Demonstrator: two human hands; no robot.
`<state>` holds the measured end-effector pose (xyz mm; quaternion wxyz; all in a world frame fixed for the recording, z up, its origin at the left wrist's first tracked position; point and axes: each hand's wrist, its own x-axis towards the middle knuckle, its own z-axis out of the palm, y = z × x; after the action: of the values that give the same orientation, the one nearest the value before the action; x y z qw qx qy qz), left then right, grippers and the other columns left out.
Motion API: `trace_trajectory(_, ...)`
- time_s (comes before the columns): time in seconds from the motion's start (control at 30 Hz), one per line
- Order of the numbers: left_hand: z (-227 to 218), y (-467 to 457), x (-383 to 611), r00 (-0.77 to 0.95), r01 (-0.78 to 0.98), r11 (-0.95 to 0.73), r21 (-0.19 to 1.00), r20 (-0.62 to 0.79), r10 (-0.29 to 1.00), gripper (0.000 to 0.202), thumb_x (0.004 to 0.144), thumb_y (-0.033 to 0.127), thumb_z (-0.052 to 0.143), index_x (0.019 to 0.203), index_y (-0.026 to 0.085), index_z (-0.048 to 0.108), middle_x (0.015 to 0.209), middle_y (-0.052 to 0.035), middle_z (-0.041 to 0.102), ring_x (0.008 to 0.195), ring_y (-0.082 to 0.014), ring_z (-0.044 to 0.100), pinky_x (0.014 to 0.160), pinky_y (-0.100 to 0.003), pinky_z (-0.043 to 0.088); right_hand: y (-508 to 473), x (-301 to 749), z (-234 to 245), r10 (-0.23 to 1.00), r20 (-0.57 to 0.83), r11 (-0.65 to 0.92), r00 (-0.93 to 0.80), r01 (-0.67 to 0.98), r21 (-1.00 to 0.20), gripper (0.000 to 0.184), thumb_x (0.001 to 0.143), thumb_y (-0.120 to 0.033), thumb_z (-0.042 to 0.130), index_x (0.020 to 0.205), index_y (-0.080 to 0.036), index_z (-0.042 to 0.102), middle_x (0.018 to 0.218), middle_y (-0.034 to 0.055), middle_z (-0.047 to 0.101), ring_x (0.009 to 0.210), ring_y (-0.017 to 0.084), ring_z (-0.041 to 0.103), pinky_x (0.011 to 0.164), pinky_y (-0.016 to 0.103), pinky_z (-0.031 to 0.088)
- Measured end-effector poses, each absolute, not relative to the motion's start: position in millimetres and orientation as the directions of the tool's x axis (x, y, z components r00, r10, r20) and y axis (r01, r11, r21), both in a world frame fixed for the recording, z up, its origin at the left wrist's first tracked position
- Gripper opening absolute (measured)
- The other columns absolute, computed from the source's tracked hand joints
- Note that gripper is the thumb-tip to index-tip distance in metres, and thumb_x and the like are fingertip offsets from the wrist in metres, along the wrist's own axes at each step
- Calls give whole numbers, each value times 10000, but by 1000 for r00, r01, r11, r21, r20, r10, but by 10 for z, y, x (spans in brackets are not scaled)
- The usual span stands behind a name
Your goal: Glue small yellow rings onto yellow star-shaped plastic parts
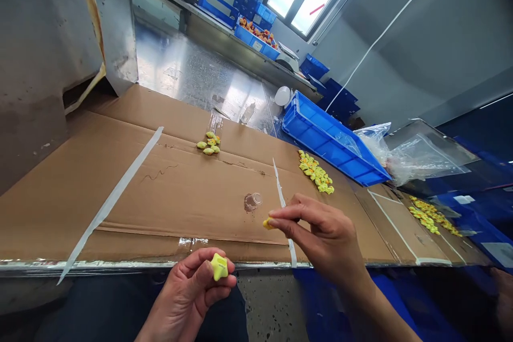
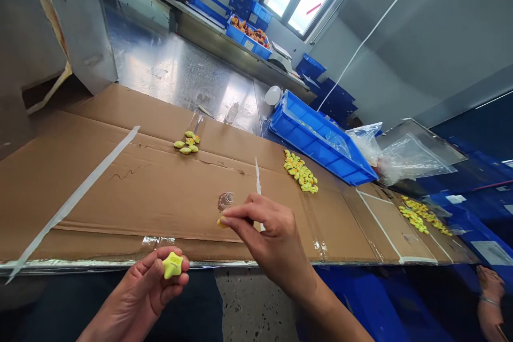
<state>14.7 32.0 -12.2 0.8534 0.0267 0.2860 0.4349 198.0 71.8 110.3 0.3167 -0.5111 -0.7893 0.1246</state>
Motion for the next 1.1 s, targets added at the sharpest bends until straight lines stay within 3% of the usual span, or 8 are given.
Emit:
trace_trajectory(0.2,-76,290,218,487,-757,605,248,-404,774,274,594,278,855,810,141,756,778,-93,767,623,-141,702,605,-193,578,612,1689,1048,844,334,531,-421,559,-637,62,795,-60,706,828,-105,732,653,17,618,583,89,562,541,196,424)
trace_trajectory(0.3,-80,271,212,491,-775,591,223,-375,786,263,595,242,857,823,151,762,748,-59,765,637,-149,714,611,-190,583,599,1657,961,842,317,525,-437,527,-668,53,805,-57,698,820,-94,732,653,21,614,590,85,559,552,189,424)
trace_trajectory(1.1,-129,260,191,519,-762,602,238,-333,788,255,596,239,858,828,183,768,744,-25,761,673,-166,727,639,-196,581,571,1644,858,851,273,501,-450,537,-679,62,832,-93,682,831,-107,743,635,27,612,572,95,557,535,192,429)
